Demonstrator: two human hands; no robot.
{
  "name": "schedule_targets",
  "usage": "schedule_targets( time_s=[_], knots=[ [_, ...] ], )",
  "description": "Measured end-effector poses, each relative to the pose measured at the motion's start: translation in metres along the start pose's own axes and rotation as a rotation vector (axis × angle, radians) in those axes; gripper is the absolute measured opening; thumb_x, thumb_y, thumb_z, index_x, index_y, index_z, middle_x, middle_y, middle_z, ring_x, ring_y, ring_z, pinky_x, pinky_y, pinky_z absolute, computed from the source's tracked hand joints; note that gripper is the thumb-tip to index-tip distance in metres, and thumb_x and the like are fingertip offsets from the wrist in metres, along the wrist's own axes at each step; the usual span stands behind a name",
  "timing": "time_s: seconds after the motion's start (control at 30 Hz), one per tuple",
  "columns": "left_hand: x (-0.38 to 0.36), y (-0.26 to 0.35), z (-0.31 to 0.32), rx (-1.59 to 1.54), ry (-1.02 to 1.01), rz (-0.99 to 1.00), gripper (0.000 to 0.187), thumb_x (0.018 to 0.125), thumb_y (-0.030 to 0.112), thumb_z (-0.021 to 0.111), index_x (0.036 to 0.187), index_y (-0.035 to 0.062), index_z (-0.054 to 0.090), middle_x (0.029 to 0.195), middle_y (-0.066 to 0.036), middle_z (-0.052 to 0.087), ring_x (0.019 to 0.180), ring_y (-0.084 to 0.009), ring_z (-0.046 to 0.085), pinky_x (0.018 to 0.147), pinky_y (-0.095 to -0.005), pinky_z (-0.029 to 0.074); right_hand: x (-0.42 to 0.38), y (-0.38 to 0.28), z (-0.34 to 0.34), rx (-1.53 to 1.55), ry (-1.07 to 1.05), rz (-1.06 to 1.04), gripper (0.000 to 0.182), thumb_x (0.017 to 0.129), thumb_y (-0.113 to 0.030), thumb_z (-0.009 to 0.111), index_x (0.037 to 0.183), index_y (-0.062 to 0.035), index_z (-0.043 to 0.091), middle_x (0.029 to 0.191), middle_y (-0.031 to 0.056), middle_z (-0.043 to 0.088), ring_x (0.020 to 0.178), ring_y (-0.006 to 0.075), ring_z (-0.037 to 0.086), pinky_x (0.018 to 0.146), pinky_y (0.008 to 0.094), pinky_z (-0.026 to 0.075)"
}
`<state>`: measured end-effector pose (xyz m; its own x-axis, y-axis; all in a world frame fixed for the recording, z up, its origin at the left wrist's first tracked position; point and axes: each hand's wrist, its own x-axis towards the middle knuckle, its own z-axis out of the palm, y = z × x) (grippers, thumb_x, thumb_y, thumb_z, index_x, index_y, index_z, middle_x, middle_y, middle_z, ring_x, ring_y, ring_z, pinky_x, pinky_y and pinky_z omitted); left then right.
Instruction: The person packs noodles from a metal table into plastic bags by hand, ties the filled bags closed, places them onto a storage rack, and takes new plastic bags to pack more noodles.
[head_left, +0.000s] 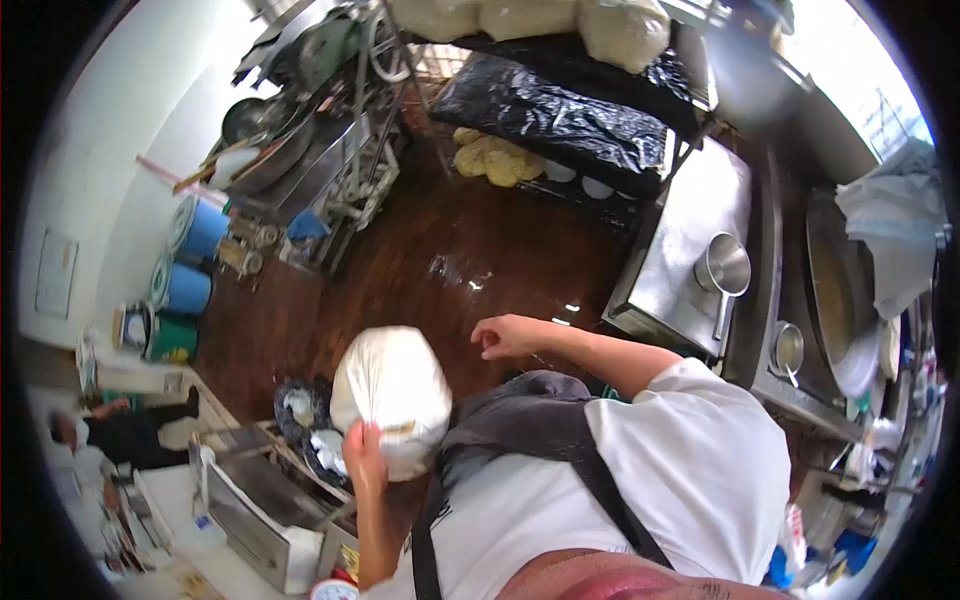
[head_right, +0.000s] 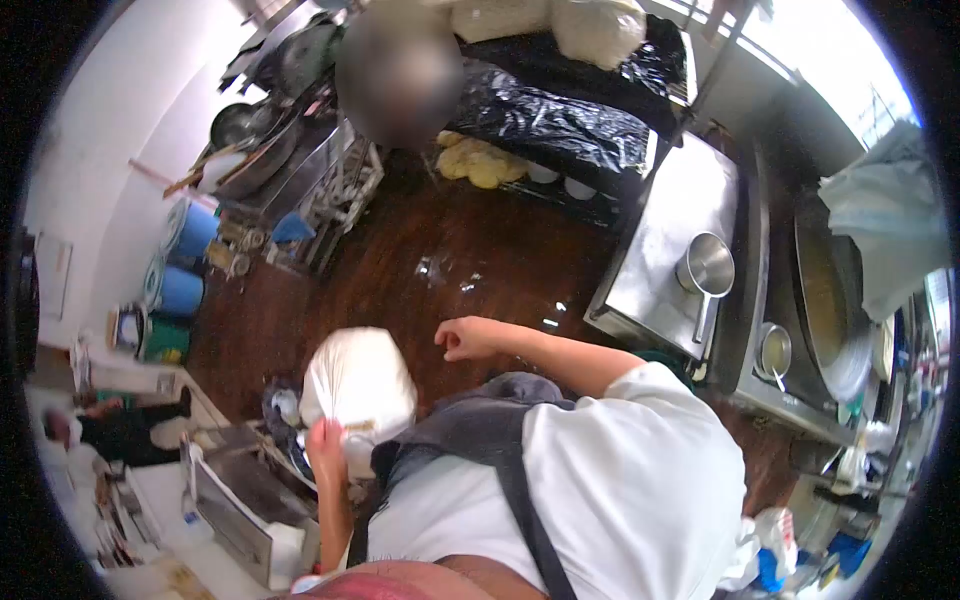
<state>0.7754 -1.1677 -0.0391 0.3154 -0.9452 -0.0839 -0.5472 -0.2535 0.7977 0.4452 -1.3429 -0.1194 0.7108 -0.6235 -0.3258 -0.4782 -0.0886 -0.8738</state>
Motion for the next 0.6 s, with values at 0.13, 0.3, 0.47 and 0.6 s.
schedule_targets(
  time_s=[0.13, 0.3, 0.47, 0.6],
  knots=[
    [0.145, 0.07, 0.071, -0.419, -0.099, 0.071, 0.022, 0.094, 0.014, 0.055, 0.078, -0.0006, 0.057, 0.071, -0.002, 0.055, 0.069, -0.011, 0.047, 0.065, -0.0296, 0.039, -0.044, -0.003, -0.027, 0.187, 0.255, 0.148, 0.089, 0.078, -0.027, 0.079, 0.147, -0.0099, 0.025, 0.126, 0.0205, 0.059, 0.112, 0.0325, 0.06, 0.096, 0.0402, 0.048],
    [0.277, 0.189, 0.157, -0.888, -0.37, 0.024, 0.011, 0.093, 0.014, 0.063, 0.087, 0.0046, 0.062, 0.082, 0.001, 0.057, 0.08, -0.0095, 0.05, 0.075, -0.0241, 0.038, -0.026, 0.008, -0.058, 0.301, 0.519, 0.04, 0.131, 0.074, -0.025, 0.085, 0.152, -0.0147, -0.02, 0.143, 0.0263, 0.042, 0.128, 0.0366, 0.049, 0.108, 0.0449, 0.04],
    [0.361, 0.308, 0.217, -1.062, -0.78, 0.155, 0.011, 0.094, 0.011, 0.061, 0.098, 0.0012, 0.063, 0.092, -0.003, 0.063, 0.093, -0.0118, 0.056, 0.089, -0.0262, 0.043, 0.032, -0.003, -0.13, 0.214, 1.199, -0.08, 0.143, 0.066, -0.016, 0.089, 0.148, -0.012, -0.028, 0.157, 0.0228, 0.02, 0.142, 0.0309, 0.029, 0.114, 0.0409, 0.031],
    [0.415, 0.408, 0.255, -1.132, -1.003, 0.28, 0.014, 0.095, 0.013, 0.06, 0.101, 0.0002, 0.063, 0.094, -0.004, 0.063, 0.093, -0.0124, 0.058, 0.089, -0.0261, 0.044, 0.071, -0.011, -0.218, 0.257, 1.466, -0.239, 0.142, 0.064, -0.005, 0.088, 0.15, -0.0126, -0.024, 0.155, 0.0199, 0.021, 0.14, 0.0307, 0.031, 0.114, 0.0419, 0.03]
  ],
)
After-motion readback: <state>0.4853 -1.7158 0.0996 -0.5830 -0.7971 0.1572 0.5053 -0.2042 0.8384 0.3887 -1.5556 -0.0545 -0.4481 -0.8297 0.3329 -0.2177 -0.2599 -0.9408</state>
